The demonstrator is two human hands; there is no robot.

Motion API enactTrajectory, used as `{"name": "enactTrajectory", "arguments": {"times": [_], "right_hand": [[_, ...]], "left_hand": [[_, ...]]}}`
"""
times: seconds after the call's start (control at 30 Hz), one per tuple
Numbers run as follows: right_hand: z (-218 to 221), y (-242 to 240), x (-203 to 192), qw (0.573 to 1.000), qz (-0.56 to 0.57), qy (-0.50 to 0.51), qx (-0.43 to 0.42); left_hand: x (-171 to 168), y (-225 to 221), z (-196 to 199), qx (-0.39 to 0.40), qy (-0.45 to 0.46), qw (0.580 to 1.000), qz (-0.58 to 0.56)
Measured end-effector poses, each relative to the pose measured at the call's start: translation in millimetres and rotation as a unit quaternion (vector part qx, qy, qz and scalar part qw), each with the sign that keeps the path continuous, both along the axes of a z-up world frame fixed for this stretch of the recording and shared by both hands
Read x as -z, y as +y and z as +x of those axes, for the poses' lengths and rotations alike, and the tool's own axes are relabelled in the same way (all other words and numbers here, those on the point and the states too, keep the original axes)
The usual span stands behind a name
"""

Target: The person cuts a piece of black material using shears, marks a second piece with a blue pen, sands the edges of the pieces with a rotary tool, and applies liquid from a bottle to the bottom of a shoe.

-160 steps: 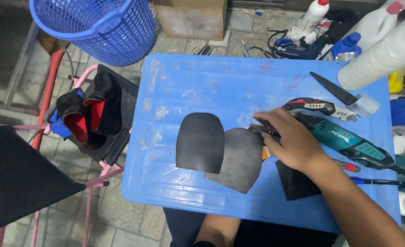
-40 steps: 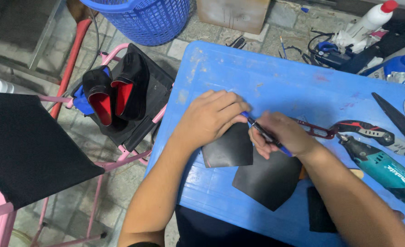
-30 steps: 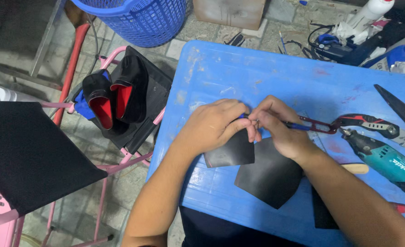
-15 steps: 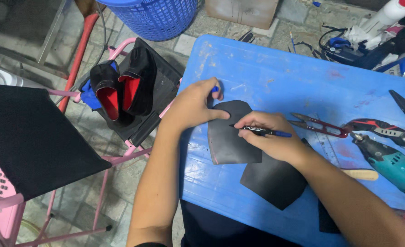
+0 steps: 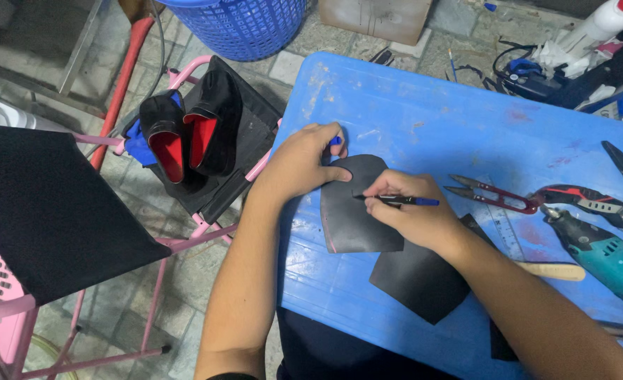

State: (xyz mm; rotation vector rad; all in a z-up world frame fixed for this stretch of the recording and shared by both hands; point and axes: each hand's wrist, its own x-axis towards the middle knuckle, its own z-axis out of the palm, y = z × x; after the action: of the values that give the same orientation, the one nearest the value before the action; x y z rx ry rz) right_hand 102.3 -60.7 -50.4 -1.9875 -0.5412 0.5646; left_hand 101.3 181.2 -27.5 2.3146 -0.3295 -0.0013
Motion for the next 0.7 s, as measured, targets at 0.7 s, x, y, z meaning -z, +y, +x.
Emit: {"name": "enactTrajectory", "arguments": {"times": [0.7], "right_hand": [[4, -8, -9, 0.995, 0.081, -0.04, 0.042]], "left_hand": [[-5, 0, -1, 0.014, 0.008, 0.999, -0.04]]}}
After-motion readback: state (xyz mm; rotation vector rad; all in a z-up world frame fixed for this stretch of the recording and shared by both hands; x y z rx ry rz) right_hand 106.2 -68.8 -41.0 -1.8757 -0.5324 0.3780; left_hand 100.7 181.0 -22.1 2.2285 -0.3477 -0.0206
